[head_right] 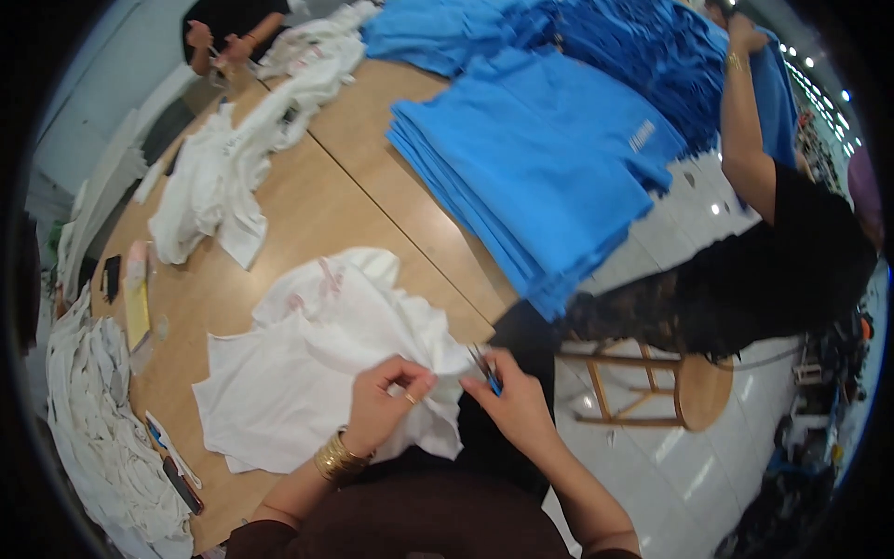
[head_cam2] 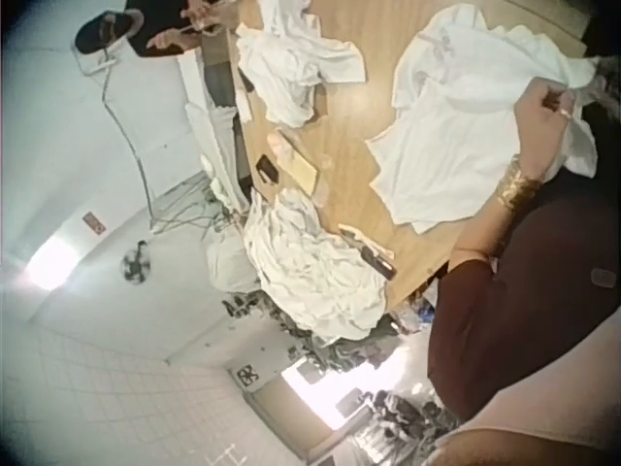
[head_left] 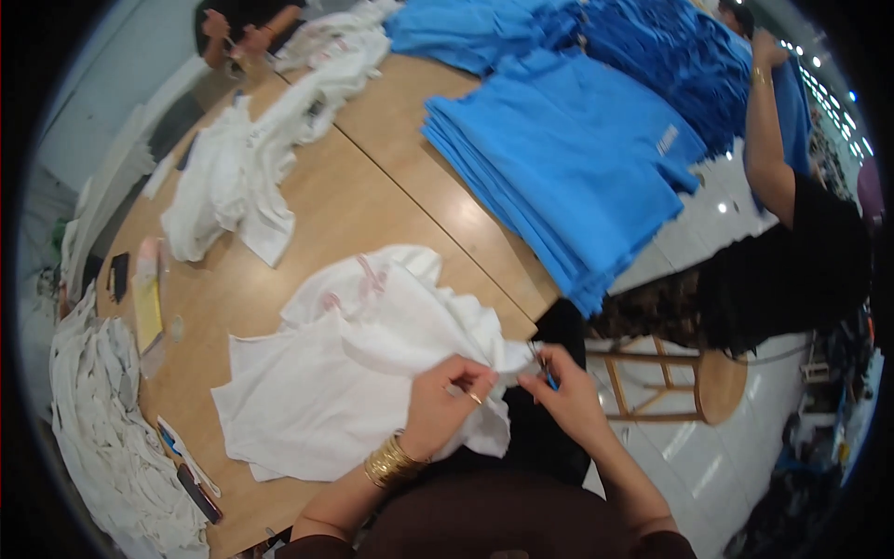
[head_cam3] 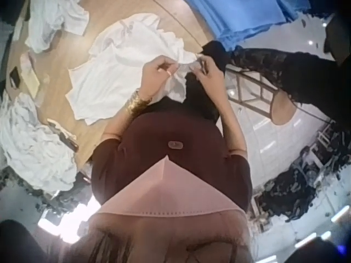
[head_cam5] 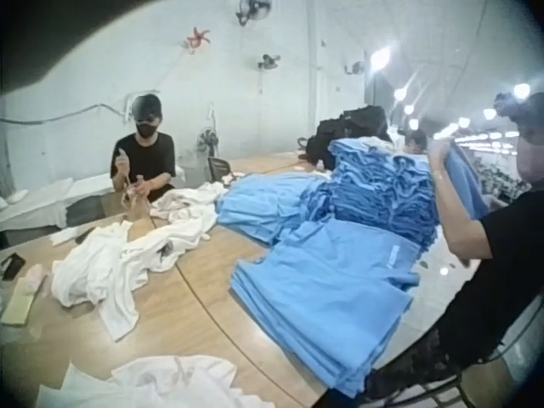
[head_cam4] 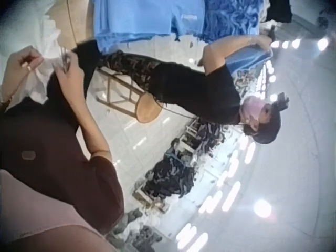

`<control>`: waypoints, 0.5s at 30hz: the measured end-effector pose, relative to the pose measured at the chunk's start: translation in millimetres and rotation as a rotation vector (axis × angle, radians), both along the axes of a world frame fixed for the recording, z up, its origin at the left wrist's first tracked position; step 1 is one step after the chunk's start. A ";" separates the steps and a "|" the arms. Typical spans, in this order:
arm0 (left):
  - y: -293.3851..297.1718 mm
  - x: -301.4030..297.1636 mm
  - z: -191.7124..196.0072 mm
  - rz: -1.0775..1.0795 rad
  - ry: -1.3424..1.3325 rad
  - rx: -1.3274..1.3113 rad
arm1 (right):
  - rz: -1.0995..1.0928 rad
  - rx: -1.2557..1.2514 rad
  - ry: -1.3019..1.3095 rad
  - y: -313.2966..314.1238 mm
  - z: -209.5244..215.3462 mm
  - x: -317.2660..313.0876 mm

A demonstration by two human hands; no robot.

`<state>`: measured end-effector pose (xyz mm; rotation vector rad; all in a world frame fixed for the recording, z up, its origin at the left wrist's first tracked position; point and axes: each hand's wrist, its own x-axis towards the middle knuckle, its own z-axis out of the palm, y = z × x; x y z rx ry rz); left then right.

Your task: Trimming loose threads from a white garment using scissors in a factory setting.

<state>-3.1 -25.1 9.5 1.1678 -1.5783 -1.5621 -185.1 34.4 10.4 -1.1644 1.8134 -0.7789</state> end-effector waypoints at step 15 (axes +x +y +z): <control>11.7 -6.0 3.4 -0.032 -0.166 -0.374 | 0.255 0.318 -0.277 11.2 56.2 18.6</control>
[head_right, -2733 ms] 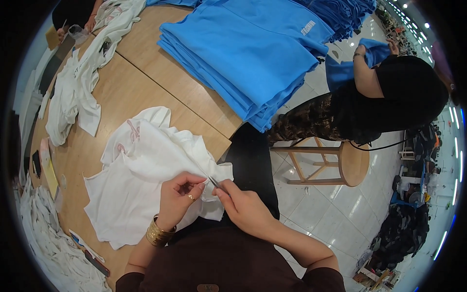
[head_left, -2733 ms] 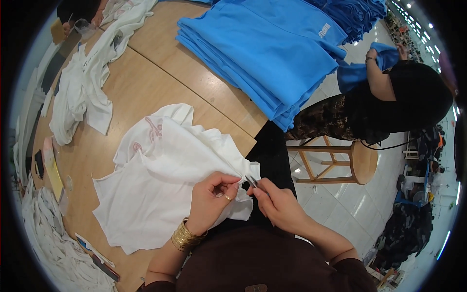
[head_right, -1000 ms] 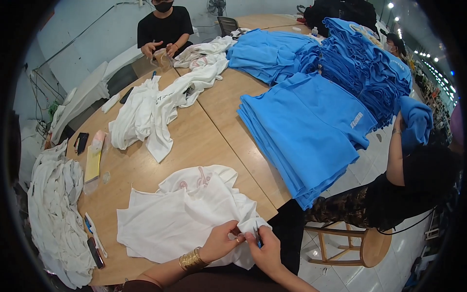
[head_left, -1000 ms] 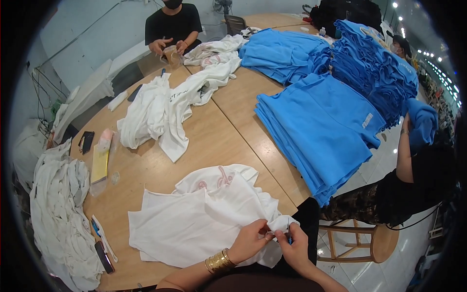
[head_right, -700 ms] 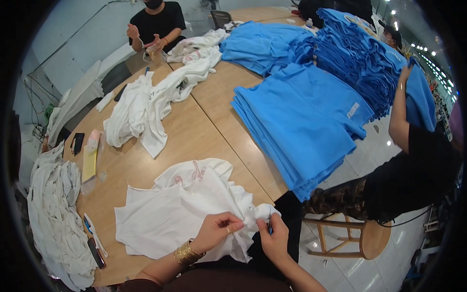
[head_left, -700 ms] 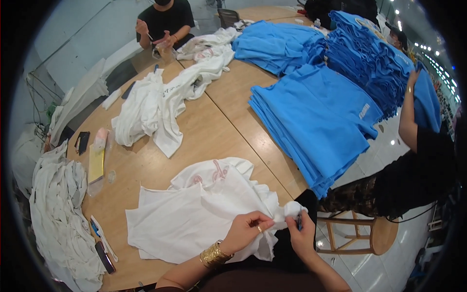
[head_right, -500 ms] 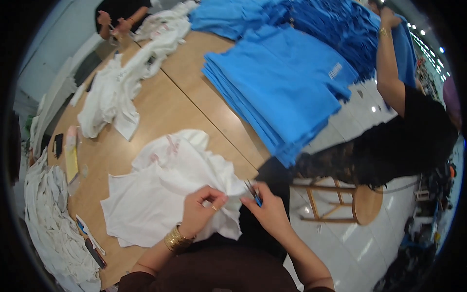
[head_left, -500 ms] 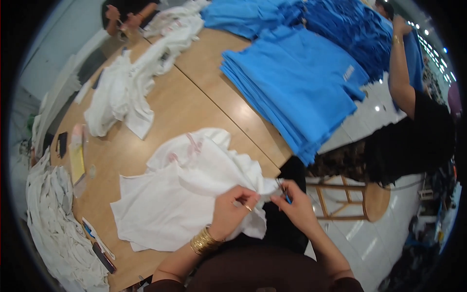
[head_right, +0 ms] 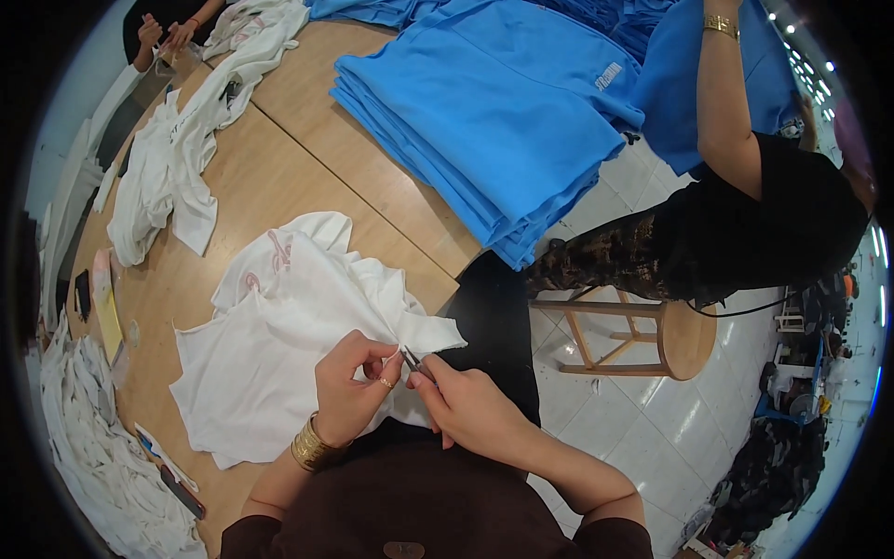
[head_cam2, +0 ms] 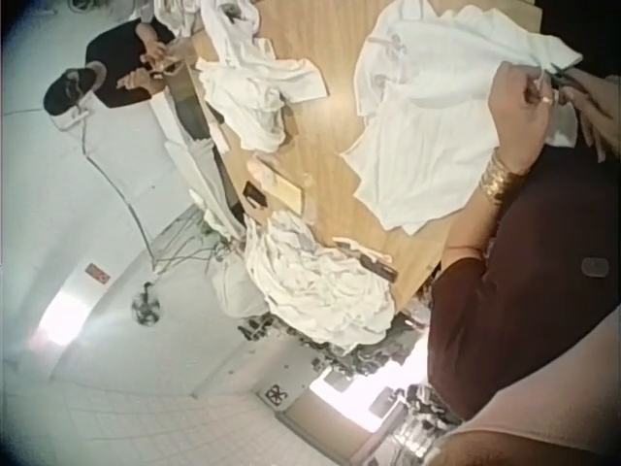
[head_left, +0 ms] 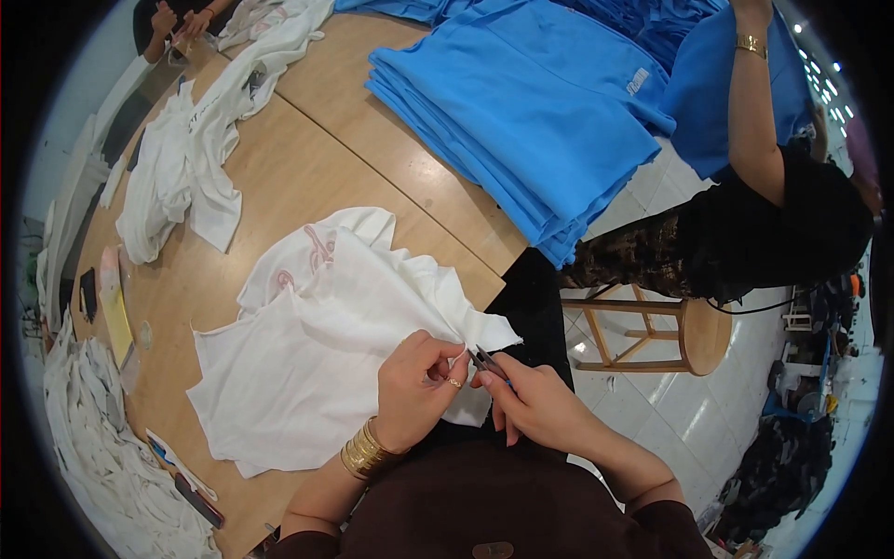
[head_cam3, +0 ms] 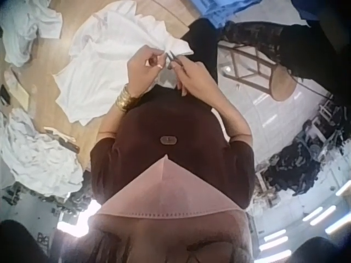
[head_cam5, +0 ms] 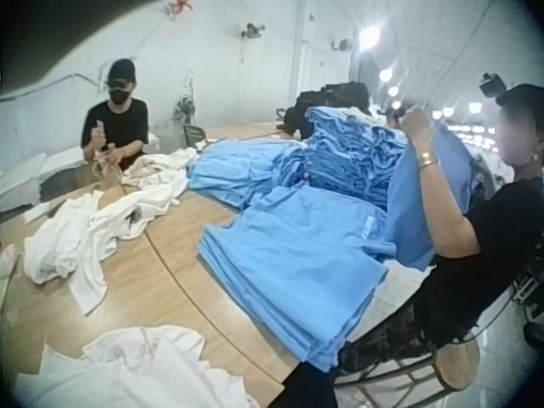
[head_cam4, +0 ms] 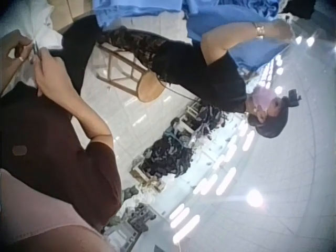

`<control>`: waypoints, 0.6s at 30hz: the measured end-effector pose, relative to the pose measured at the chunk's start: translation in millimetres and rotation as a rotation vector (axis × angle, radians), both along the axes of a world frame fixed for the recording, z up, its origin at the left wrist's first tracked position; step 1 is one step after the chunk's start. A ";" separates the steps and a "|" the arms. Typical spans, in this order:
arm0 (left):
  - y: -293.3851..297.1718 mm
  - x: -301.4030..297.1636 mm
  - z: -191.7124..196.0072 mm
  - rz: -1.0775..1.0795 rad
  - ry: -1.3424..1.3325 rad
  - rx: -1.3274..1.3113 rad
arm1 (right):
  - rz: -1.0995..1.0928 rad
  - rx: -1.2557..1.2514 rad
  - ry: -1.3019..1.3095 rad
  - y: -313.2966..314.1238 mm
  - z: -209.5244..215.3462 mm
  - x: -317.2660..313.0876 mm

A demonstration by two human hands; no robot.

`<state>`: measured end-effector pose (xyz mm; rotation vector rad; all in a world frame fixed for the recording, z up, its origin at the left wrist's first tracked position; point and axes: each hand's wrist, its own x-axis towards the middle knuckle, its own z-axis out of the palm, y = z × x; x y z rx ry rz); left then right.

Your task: Trimming loose threads from a white garment using scissors in a factory setting.

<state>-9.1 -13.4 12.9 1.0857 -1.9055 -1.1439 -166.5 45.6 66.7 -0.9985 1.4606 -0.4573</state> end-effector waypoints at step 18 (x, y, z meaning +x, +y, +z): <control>-0.7 -1.6 -3.5 -0.061 0.002 -0.109 | -0.179 0.040 -0.154 0.5 -15.9 -0.7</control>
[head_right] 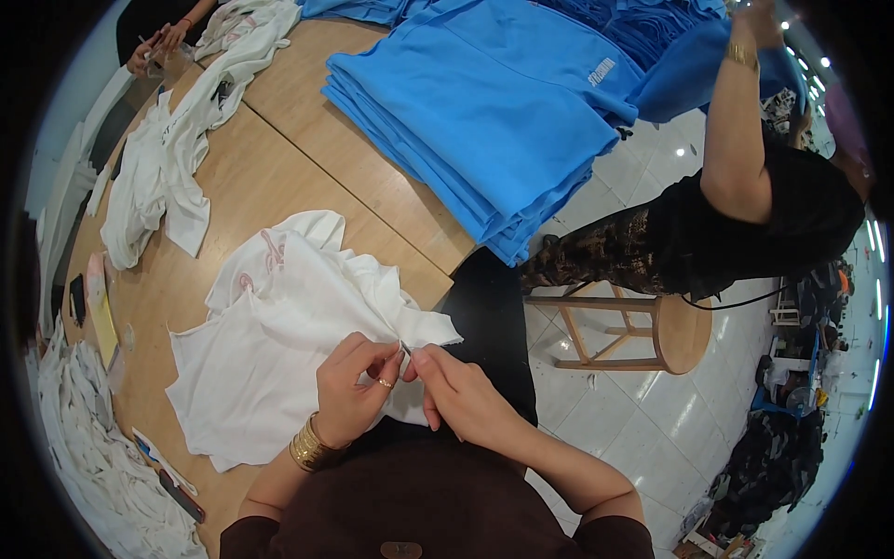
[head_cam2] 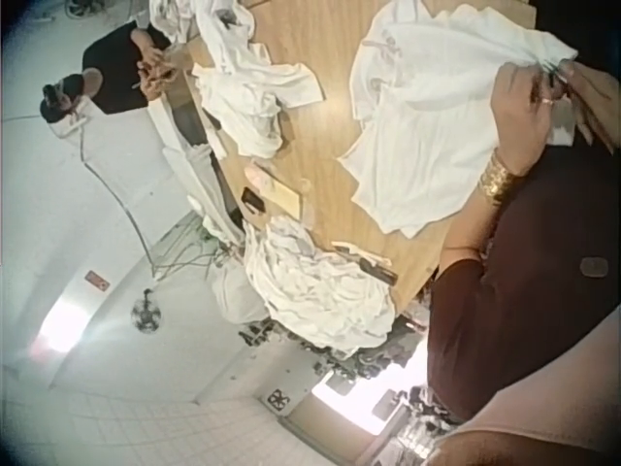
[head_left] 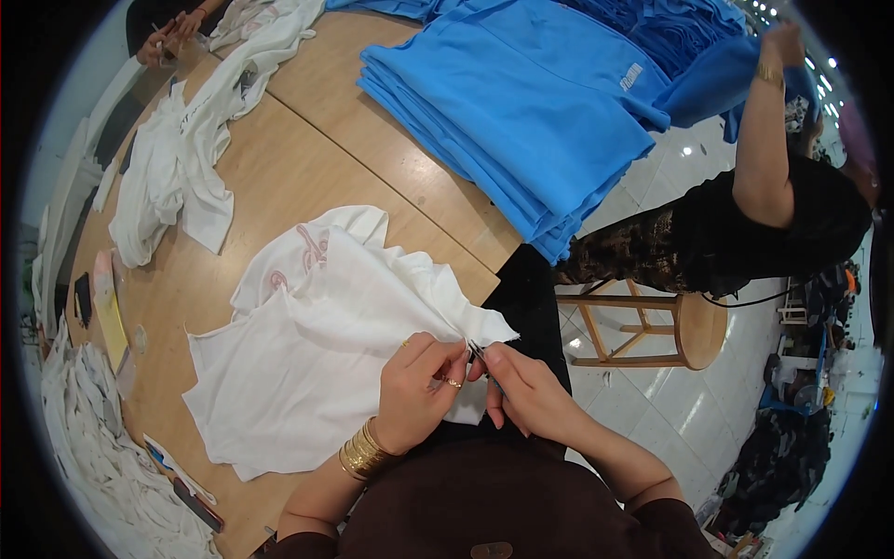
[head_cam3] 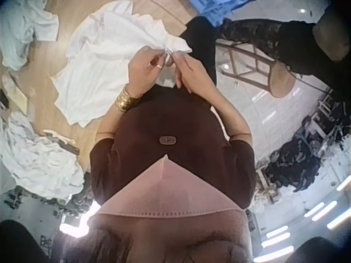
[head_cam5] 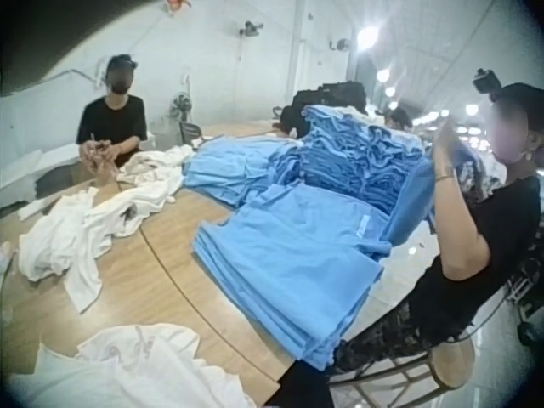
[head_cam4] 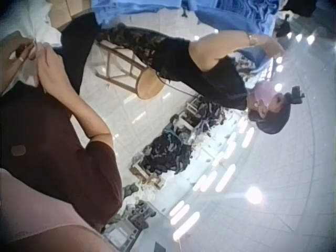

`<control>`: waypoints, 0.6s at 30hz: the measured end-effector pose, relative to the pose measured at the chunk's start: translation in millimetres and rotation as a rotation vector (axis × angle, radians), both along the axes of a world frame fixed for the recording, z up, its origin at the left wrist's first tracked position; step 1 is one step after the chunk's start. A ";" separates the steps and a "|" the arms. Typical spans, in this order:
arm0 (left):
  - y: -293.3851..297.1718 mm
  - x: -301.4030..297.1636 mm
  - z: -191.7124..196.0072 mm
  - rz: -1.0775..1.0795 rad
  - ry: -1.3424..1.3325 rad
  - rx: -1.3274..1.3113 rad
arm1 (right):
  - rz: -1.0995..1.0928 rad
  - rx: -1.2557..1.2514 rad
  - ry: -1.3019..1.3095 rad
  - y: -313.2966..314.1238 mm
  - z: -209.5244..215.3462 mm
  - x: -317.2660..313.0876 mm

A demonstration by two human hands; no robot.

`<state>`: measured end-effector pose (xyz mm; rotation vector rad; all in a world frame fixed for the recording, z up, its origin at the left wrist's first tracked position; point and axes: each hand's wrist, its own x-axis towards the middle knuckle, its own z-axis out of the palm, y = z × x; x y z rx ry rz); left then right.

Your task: Trimming loose threads from a white garment using scissors in a factory setting.

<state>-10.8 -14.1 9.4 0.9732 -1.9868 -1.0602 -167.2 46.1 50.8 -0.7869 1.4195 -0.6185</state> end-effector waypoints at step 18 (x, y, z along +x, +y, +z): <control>1.7 0.3 -11.9 -0.010 0.187 0.486 | -0.191 -0.126 -0.126 4.6 -27.1 11.2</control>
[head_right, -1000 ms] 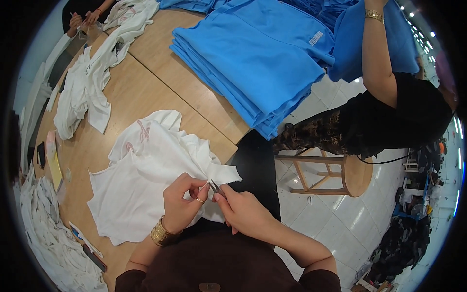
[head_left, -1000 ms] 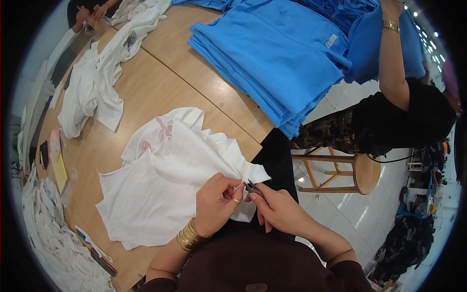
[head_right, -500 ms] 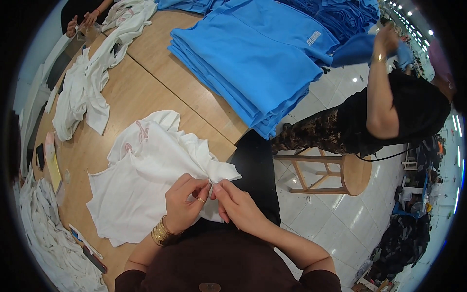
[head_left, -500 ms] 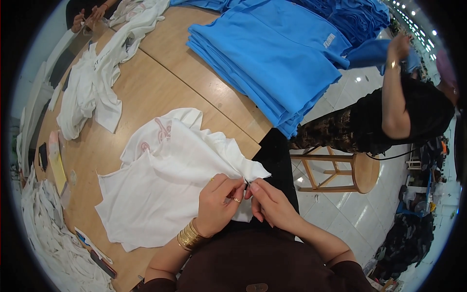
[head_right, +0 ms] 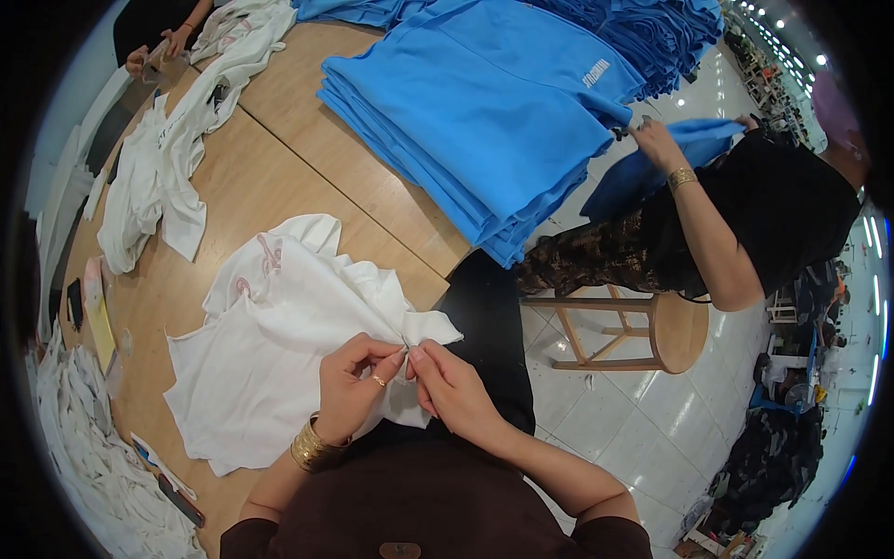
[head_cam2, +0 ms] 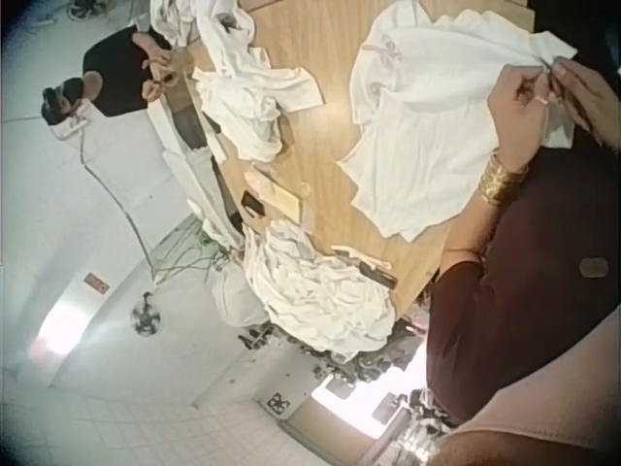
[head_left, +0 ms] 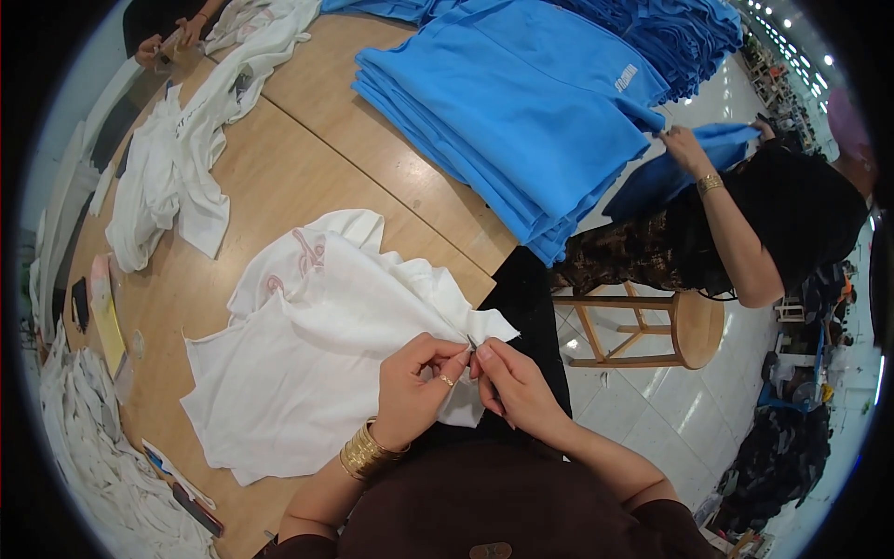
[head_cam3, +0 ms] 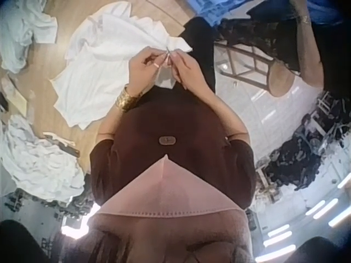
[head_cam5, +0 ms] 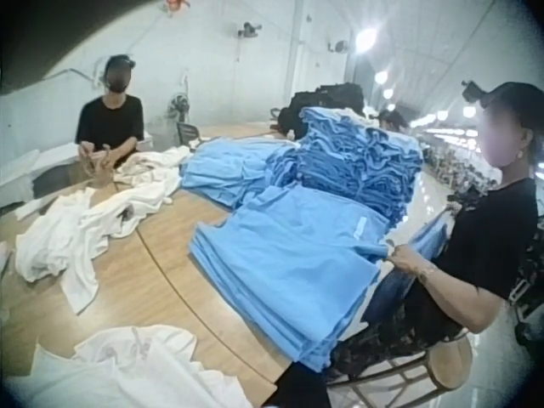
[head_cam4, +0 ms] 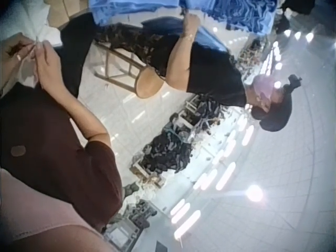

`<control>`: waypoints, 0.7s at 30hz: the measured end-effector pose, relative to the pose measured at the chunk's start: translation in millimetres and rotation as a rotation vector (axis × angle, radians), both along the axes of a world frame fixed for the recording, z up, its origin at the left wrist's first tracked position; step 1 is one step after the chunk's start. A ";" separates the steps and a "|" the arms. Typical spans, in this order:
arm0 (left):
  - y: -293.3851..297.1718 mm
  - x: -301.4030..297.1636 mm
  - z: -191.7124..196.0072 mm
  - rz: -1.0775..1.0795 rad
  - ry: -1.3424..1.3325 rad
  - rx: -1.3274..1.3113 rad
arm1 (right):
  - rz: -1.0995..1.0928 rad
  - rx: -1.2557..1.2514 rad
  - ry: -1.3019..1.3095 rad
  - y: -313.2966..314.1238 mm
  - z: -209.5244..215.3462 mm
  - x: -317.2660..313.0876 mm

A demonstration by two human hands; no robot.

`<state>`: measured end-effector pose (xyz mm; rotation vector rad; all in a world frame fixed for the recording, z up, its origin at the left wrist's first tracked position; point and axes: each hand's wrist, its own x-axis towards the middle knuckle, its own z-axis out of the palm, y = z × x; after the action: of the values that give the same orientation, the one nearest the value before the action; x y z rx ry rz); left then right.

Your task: Trimming loose threads from a white garment using scissors in a factory setting.

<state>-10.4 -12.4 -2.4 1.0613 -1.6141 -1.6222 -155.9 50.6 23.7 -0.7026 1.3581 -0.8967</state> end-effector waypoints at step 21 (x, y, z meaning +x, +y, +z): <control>4.4 -2.1 -5.8 0.061 0.038 0.070 | 0.052 0.090 0.014 9.3 8.3 -4.7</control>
<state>-12.6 -8.0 -8.2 1.0984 -1.4960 -1.6594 -160.6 59.9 31.9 -0.6735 1.3777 -0.7856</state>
